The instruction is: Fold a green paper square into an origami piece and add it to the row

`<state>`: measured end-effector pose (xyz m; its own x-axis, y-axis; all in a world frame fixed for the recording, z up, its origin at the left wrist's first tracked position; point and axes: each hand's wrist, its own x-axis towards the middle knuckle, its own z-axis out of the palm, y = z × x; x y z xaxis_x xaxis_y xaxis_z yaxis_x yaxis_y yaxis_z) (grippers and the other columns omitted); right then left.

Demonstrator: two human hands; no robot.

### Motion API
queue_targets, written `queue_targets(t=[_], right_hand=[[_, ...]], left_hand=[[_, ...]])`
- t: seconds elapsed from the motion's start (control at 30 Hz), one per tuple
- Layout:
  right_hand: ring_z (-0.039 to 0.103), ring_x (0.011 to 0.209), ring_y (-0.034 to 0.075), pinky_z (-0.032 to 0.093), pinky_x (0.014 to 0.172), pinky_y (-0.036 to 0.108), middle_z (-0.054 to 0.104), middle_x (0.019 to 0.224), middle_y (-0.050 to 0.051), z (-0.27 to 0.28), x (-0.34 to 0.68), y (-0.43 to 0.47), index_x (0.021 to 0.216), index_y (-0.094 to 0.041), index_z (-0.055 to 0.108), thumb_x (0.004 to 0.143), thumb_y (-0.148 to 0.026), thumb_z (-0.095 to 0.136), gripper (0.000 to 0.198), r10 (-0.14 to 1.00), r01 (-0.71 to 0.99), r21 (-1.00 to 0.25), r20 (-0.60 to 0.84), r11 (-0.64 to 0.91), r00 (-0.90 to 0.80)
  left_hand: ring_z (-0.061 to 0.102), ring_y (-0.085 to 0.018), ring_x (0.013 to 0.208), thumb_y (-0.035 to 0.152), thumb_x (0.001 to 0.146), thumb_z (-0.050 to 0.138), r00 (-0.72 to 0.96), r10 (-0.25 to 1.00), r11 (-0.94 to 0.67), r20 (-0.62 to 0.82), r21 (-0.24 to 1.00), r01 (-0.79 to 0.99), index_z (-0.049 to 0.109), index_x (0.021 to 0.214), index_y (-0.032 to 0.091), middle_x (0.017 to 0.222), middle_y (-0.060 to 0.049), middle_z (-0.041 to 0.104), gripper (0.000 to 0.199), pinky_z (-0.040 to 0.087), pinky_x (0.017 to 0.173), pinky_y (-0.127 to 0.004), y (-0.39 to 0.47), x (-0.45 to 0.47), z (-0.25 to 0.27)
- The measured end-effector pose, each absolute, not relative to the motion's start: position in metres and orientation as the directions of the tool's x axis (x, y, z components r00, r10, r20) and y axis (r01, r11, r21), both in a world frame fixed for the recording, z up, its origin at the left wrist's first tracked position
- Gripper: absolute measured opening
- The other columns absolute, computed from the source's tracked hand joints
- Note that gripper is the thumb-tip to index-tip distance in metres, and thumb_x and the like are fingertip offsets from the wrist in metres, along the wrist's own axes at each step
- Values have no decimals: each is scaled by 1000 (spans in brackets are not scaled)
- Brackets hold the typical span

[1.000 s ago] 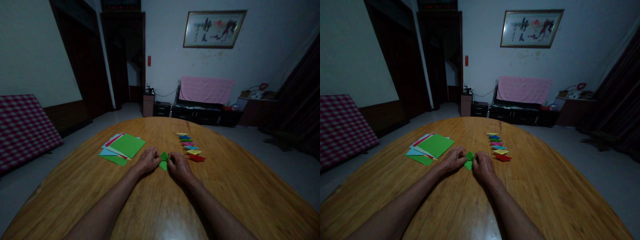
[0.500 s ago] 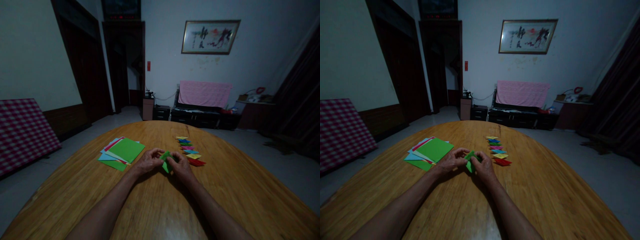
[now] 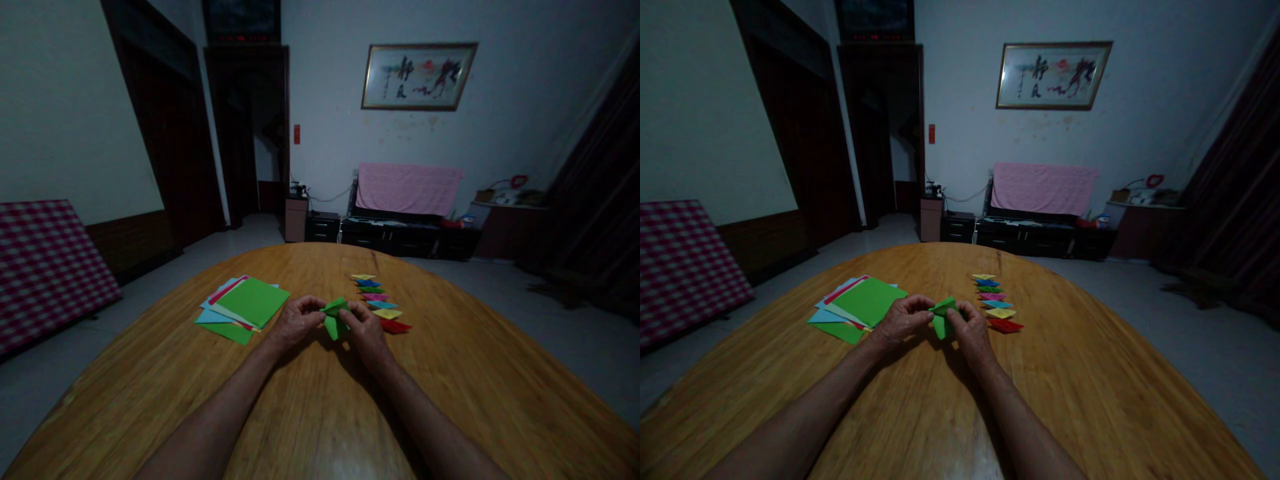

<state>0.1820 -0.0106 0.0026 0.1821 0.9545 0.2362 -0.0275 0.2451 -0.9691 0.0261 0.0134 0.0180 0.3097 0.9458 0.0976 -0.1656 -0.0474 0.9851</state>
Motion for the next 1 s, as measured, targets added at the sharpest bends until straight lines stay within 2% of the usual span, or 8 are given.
queue_targets(t=[0.3,0.47,0.63,0.8,1.0], right_hand=[[54,56,14,44,53,26,58,63,-2,-3,181,-7,74,-18,58,69,-41,67,25,955,-39,-973,216,228,202],[54,58,14,44,56,26,58,64,-2,-4,179,-6,74,-18,59,69,-41,67,25,933,35,-960,278,277,231],[53,57,14,44,54,25,58,64,-2,0,178,-8,74,-18,58,68,-43,67,26,929,34,-960,278,278,244],[55,58,14,45,55,26,58,64,-2,2,180,-8,73,-19,56,65,-40,70,26,935,52,-959,284,280,214],[55,58,14,46,53,26,60,66,0,0,182,-5,77,-19,58,64,-44,71,31,928,17,-962,266,271,262]], left_hand=[[52,-11,56,25,62,67,255,932,-277,258,960,39,64,67,13,60,1,59,14,38,54,-22,25,23,13],[52,-10,53,24,61,65,205,951,-243,232,970,29,62,64,14,58,2,57,11,38,51,-21,25,25,12],[53,-11,50,23,60,64,188,970,-152,153,988,-20,60,66,15,55,1,57,11,38,48,-21,23,28,11],[53,-11,52,22,60,64,191,966,-175,173,985,-6,60,65,15,57,2,57,9,37,48,-20,23,28,11],[55,-10,61,19,56,69,198,954,-212,224,974,-83,64,81,14,68,1,60,26,42,57,-21,23,31,12]])
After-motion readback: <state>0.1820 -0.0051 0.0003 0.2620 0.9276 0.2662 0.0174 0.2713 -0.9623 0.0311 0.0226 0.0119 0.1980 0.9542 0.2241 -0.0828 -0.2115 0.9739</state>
